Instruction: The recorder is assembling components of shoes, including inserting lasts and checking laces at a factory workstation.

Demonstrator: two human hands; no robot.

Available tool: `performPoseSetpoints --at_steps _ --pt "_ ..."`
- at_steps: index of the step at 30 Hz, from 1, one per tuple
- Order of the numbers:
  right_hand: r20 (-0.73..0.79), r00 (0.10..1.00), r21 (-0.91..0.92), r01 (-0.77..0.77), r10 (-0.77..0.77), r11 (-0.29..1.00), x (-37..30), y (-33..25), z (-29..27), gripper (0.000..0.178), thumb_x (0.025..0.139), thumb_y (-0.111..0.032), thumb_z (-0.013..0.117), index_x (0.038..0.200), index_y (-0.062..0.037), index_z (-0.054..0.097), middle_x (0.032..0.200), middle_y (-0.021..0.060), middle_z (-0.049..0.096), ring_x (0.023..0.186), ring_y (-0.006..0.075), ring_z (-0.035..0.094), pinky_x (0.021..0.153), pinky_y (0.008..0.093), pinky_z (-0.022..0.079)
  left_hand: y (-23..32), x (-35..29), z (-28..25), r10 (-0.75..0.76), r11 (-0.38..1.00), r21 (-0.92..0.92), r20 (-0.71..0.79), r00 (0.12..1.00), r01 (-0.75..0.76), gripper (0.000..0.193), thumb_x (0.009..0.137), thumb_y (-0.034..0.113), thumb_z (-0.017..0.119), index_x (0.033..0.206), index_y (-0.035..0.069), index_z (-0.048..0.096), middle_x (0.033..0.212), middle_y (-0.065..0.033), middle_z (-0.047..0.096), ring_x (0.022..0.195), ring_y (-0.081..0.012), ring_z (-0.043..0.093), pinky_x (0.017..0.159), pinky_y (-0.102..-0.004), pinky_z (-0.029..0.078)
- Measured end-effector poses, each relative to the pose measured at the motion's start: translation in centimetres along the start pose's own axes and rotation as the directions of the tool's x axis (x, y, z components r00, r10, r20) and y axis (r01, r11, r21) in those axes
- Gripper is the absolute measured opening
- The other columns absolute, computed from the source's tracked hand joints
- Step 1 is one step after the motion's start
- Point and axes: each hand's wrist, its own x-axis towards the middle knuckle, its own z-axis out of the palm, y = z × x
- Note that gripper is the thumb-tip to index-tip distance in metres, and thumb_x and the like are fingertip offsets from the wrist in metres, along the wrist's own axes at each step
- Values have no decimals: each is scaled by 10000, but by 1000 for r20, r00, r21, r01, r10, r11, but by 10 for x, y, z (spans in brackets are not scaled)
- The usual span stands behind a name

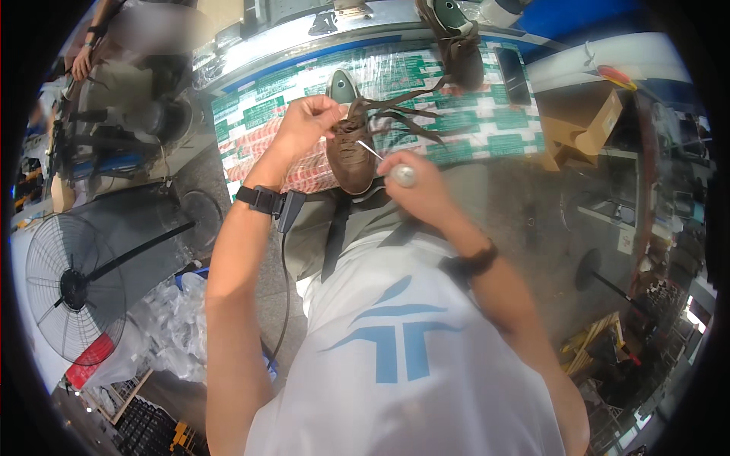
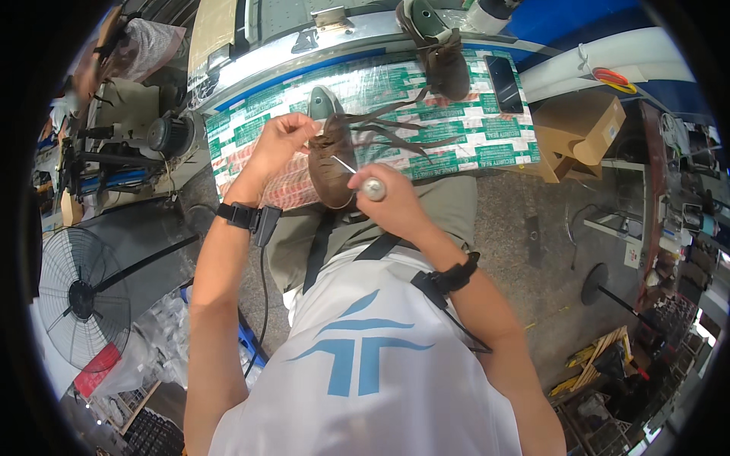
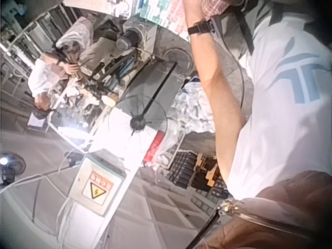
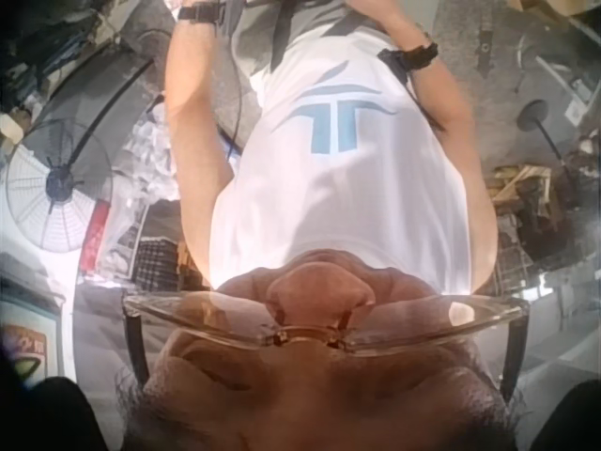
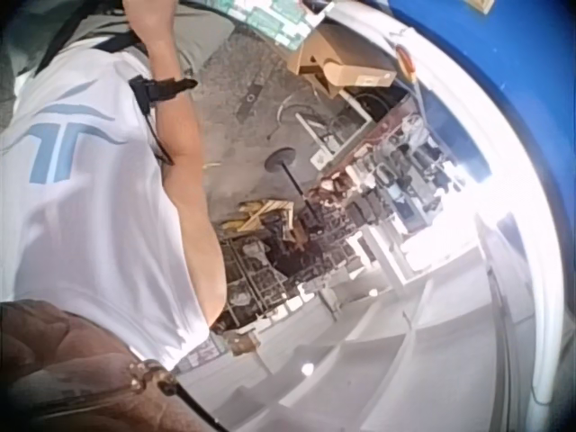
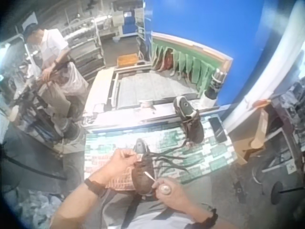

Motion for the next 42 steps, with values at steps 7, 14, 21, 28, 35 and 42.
performPoseSetpoints --at_steps 7,14,21,28,35,42 --pt "-137 984 -29 109 -112 994 30 14 24 192 828 -31 702 1020 -43 714 986 120 699 953 289 689 873 372 543 -25 -10 3 145 989 32 -62 987 -143 119 989 127 801 1071 43 784 908 -13 752 771 -126 680 706 -311 569" --pt "-291 956 108 81 -47 991 20 5 7 161 864 -38 701 1025 -38 712 1006 81 709 911 194 675 844 342 546 3 -33 24 451 667 668 -8 892 -331 219 875 18 786 1082 63 734 891 -74 655 780 -237 667 731 -357 534" --pt "51 999 -17 15 -15 1000 12 0 21 172 853 -45 693 1025 -43 712 997 97 697 921 230 673 846 352 537 4 -8 -3 215 809 522 164 963 -270 96 928 28 778 997 36 712 782 -31 651 710 -164 639 663 -341 515" --pt "-174 979 69 119 -105 991 40 14 37 184 835 -35 690 1018 -37 704 1023 114 689 947 266 669 853 371 528 -7 -1 -3 -7 994 112 147 989 -10 71 987 61 785 965 51 718 784 77 591 728 -41 551 634 -254 441" --pt "-391 913 220 218 -119 951 37 16 52 172 878 32 672 1033 -41 678 1030 47 683 919 127 633 825 285 518 3 -17 6 186 774 594 117 976 -219 156 888 72 839 978 61 711 738 -71 638 672 -197 627 655 -367 503" --pt "-521 828 309 408 -206 859 59 -43 30 138 962 11 695 1094 -22 677 1076 27 702 953 83 637 849 247 526 15 -33 33 444 678 656 -7 896 -331 175 874 79 826 981 47 692 950 -133 682 783 -353 697 703 -452 544"
